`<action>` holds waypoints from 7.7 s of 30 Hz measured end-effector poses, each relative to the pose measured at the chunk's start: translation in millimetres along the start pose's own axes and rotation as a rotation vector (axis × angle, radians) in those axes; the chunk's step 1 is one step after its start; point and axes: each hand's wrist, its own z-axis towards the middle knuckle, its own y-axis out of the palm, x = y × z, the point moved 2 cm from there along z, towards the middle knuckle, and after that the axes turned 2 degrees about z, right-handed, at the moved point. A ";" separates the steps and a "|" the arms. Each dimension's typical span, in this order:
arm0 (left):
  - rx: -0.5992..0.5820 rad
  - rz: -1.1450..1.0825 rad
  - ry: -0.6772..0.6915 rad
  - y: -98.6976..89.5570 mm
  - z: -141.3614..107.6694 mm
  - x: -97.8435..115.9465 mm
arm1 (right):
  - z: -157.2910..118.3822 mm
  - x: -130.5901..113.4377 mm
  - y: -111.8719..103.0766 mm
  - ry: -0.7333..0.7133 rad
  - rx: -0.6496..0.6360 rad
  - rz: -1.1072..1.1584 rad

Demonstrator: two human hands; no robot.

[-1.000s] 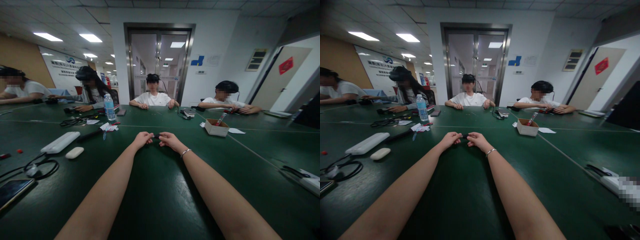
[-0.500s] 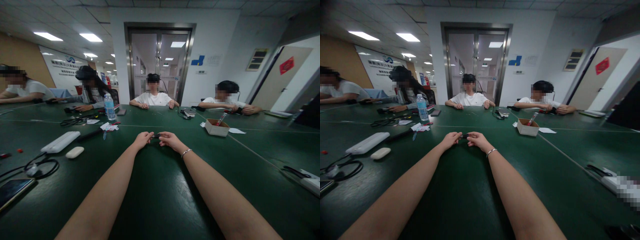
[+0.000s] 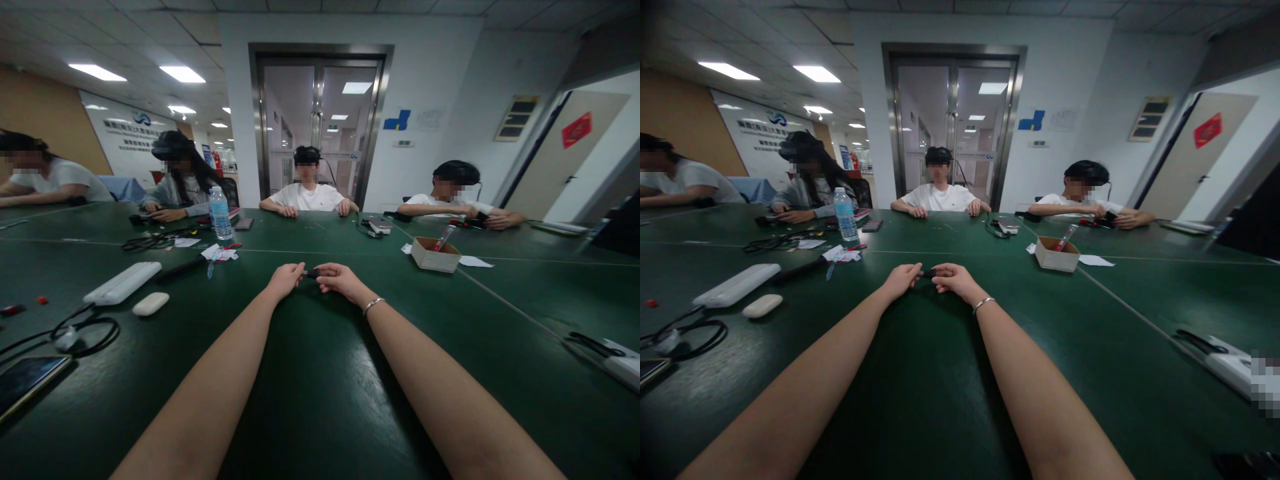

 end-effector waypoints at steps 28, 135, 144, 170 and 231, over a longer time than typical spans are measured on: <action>0.089 0.316 -0.129 -5.9 -10.2 14.5 | 1.3 -0.1 5.2 -0.034 0.019 -0.107; -0.097 -0.398 -0.113 11.3 6.3 2.0 | 1.7 -0.1 2.0 -0.040 0.042 -0.068; -0.103 -0.416 -0.056 9.1 4.0 4.8 | 1.6 -0.1 1.5 -0.042 0.046 -0.051; -0.089 -0.443 -0.063 8.3 2.0 9.0 | 3.5 0.4 1.9 -0.019 0.091 -0.110; -0.064 -0.579 0.016 -1.9 -4.2 9.3 | 3.8 -1.3 0.6 0.087 0.099 -0.163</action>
